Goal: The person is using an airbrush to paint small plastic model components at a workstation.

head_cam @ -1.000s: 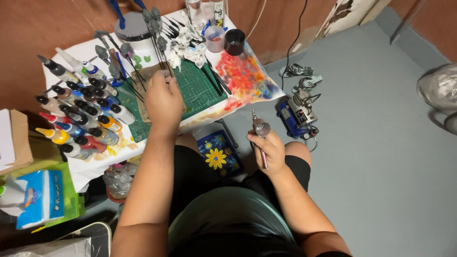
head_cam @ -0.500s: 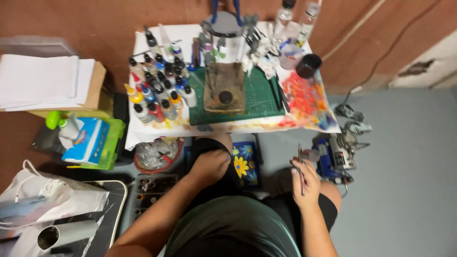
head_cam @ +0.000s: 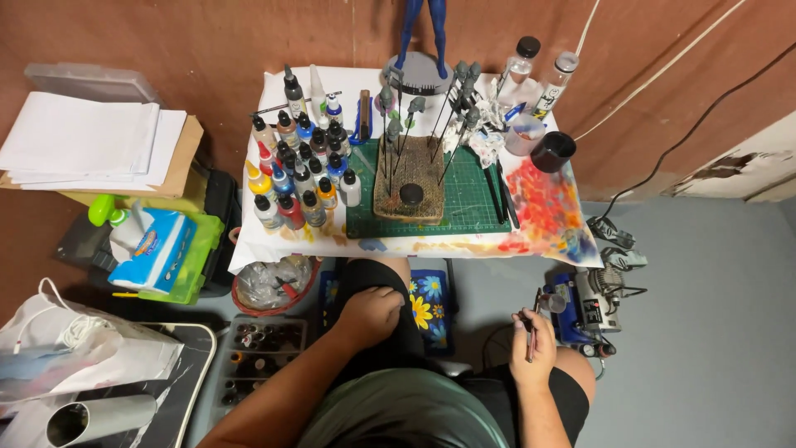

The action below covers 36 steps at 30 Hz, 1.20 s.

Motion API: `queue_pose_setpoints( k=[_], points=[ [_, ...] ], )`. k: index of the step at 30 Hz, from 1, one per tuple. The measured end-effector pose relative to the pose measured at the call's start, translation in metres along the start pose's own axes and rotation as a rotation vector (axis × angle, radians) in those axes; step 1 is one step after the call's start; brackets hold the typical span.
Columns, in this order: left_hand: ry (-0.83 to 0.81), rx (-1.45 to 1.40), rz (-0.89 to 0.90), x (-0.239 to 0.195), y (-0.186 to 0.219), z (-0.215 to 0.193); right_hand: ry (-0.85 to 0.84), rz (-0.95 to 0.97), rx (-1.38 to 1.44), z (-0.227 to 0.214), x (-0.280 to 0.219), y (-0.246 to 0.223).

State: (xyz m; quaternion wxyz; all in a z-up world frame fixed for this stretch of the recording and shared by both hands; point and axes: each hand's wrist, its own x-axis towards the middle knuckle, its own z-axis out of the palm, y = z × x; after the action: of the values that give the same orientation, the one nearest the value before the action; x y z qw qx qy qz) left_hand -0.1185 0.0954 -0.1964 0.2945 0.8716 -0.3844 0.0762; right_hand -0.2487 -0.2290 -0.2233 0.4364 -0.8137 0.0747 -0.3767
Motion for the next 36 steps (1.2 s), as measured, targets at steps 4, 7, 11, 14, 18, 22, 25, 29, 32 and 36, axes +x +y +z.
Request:
queue_pose_setpoints(
  k=[4, 7, 11, 14, 18, 22, 25, 29, 32, 36],
  points=[
    [0.082, 0.04, 0.018, 0.003, -0.001, 0.009, 0.017, 0.002, -0.024, 0.0, -0.001, -0.002],
    [0.07, 0.066, 0.044, 0.003, -0.002, 0.01, 0.021, 0.028, 0.006, 0.001, -0.001, 0.0],
    [0.042, 0.072, 0.027, 0.001, 0.003, 0.004, 0.004, 0.013, -0.027, 0.002, 0.0, 0.001],
    [0.121, 0.095, 0.048, 0.004, 0.0, 0.006, 0.004, -0.021, -0.04, 0.002, 0.0, 0.005],
    [0.198, 0.032, 0.096, -0.004, -0.01, 0.016, -0.02, -0.085, 0.025, -0.001, -0.003, 0.016],
    [0.151, -0.176, -0.025, -0.023, -0.003, -0.017, -0.092, -0.032, 0.127, -0.004, -0.01, 0.026],
    [0.087, -0.252, -0.183, -0.053, -0.02, -0.024, -0.112, -0.016, 0.15, -0.01, -0.012, 0.031],
    [0.284, -0.324, -0.473, -0.115, -0.061, -0.022, -0.116, -0.004, 0.128, -0.008, -0.013, 0.035],
    [0.441, -0.276, -0.523, -0.147, -0.067, -0.047, -0.107, -0.011, 0.089, -0.009, -0.015, 0.027],
    [0.686, -0.106, -0.36, -0.136, -0.075, -0.113, -0.07, 0.023, 0.111, 0.005, -0.014, 0.018]
  ],
)
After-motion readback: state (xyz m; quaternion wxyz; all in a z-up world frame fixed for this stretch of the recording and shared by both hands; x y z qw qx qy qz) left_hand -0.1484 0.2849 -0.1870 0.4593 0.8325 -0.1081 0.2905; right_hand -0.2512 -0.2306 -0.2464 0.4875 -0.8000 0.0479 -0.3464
